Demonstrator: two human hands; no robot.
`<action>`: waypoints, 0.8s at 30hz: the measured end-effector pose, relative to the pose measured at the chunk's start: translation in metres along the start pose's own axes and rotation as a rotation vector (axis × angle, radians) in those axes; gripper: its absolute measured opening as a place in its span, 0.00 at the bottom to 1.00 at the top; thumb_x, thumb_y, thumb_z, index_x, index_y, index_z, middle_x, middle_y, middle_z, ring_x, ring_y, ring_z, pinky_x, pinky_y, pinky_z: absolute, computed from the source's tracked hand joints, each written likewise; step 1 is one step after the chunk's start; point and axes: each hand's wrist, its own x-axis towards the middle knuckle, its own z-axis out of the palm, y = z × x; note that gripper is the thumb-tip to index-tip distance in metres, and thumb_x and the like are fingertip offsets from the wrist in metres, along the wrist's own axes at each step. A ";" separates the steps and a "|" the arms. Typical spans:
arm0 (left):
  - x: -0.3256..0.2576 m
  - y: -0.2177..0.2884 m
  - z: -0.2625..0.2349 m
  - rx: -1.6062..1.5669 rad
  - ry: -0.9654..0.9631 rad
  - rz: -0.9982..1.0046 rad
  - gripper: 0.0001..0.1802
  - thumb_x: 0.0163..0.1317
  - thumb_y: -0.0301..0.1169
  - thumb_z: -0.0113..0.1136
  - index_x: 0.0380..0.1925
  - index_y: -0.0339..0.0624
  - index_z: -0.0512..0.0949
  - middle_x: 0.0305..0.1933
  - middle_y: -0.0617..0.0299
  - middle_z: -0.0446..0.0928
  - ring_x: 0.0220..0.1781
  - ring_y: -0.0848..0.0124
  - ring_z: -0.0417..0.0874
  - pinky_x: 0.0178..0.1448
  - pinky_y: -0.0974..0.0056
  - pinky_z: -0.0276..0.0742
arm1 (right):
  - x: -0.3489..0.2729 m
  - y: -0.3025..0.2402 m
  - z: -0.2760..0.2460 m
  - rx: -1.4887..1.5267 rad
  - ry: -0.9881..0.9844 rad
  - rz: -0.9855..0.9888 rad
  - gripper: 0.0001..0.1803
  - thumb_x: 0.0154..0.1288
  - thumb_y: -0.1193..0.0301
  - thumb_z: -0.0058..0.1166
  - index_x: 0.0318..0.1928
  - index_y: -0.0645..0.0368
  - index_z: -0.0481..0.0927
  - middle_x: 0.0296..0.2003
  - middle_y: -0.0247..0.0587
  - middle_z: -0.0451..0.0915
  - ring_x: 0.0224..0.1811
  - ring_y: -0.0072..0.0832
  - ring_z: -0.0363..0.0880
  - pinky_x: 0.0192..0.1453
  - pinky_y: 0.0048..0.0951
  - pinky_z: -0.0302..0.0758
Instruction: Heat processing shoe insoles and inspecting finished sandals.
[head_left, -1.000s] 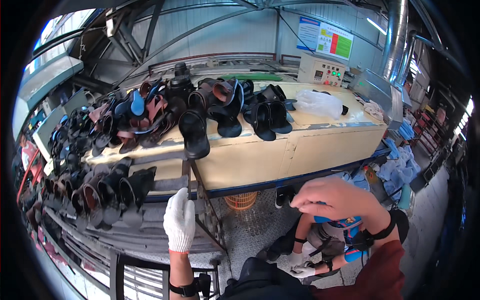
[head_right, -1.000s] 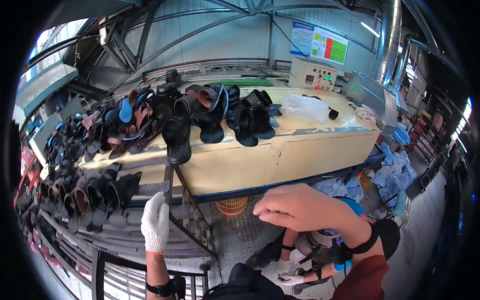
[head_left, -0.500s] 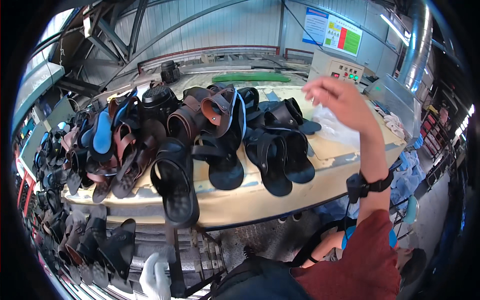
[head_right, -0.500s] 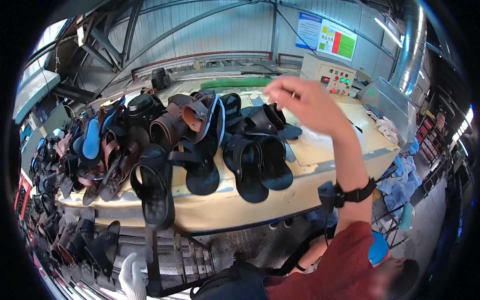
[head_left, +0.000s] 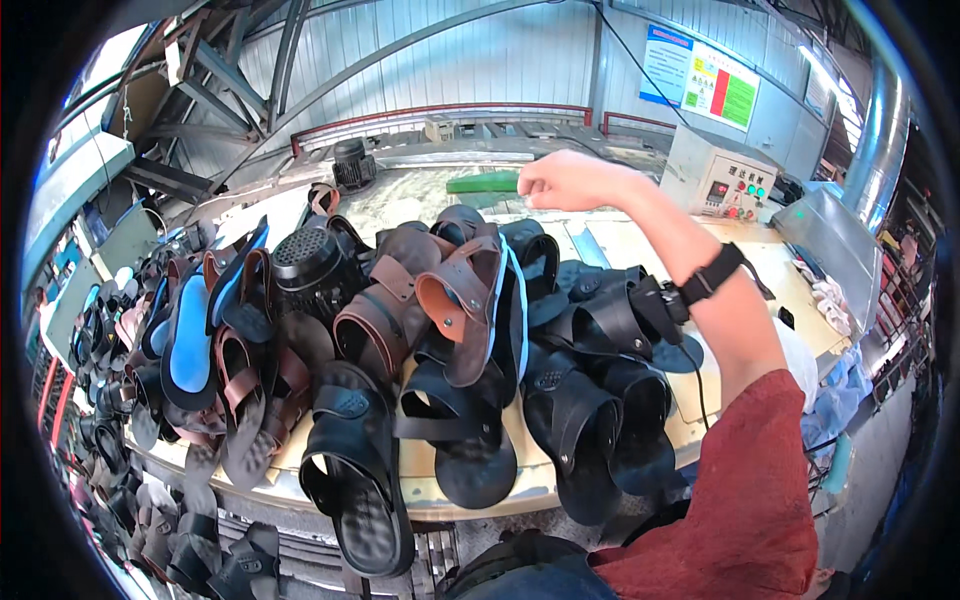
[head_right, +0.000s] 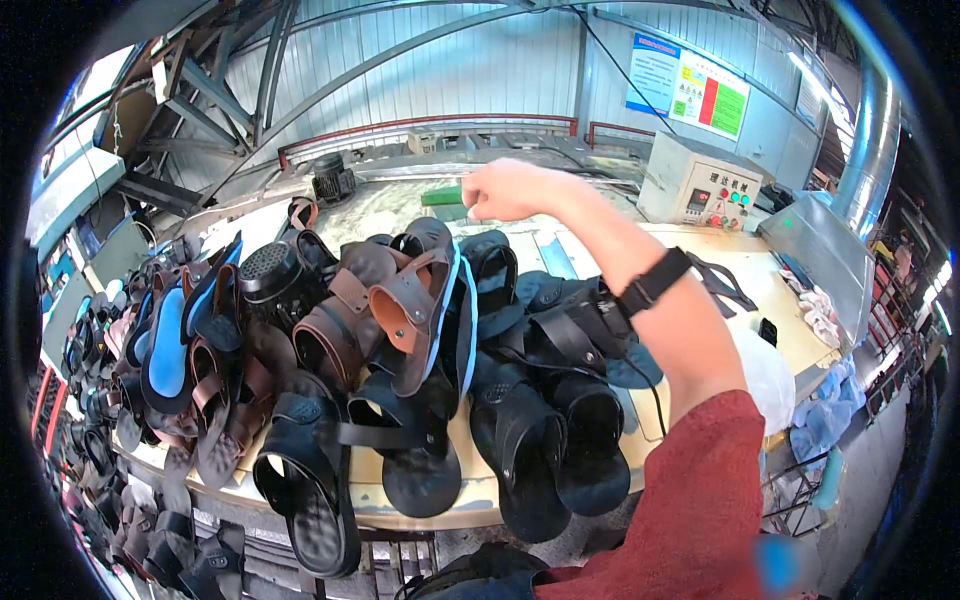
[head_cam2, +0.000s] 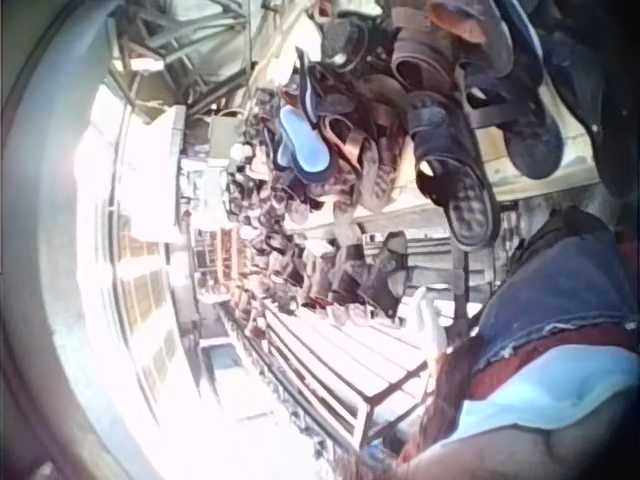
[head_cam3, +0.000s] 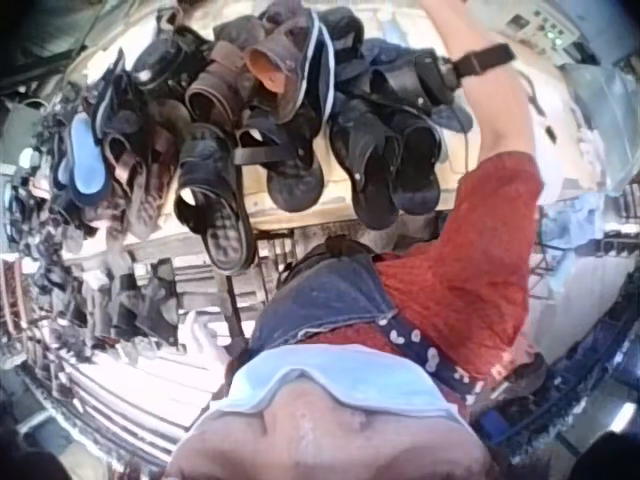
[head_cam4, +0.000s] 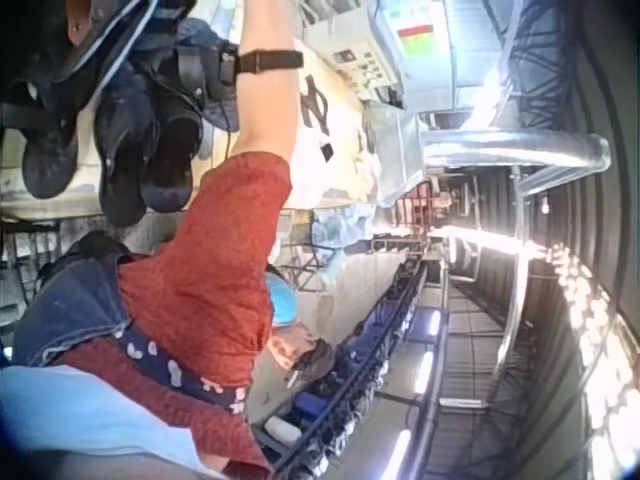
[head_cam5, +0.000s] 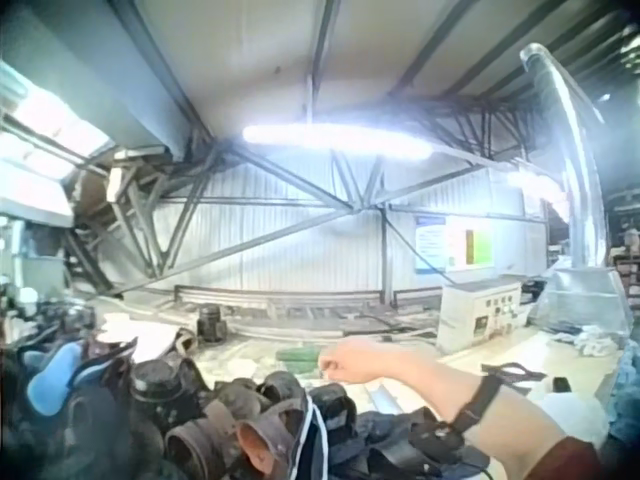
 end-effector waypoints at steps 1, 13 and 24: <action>-0.001 0.003 0.002 0.020 0.011 -0.010 0.18 0.71 0.37 0.49 0.55 0.40 0.75 0.41 0.62 0.78 0.33 0.78 0.70 0.36 0.71 0.67 | 0.013 0.007 0.008 -0.013 -0.010 0.028 0.16 0.62 0.66 0.53 0.48 0.61 0.78 0.40 0.46 0.83 0.43 0.37 0.82 0.49 0.35 0.76; 0.004 0.019 0.010 0.119 0.060 -0.063 0.18 0.71 0.37 0.49 0.55 0.39 0.74 0.42 0.62 0.78 0.32 0.77 0.68 0.36 0.71 0.67 | 0.052 0.077 0.108 -0.218 -0.389 0.170 0.20 0.56 0.71 0.55 0.50 0.62 0.78 0.42 0.52 0.82 0.48 0.47 0.80 0.52 0.42 0.75; -0.005 -0.001 -0.001 0.060 0.028 -0.039 0.19 0.71 0.37 0.48 0.55 0.39 0.74 0.42 0.61 0.78 0.31 0.77 0.67 0.36 0.71 0.67 | -0.020 0.067 -0.022 -0.285 0.461 0.090 0.19 0.56 0.87 0.41 0.49 0.61 0.66 0.50 0.58 0.72 0.51 0.57 0.72 0.51 0.47 0.71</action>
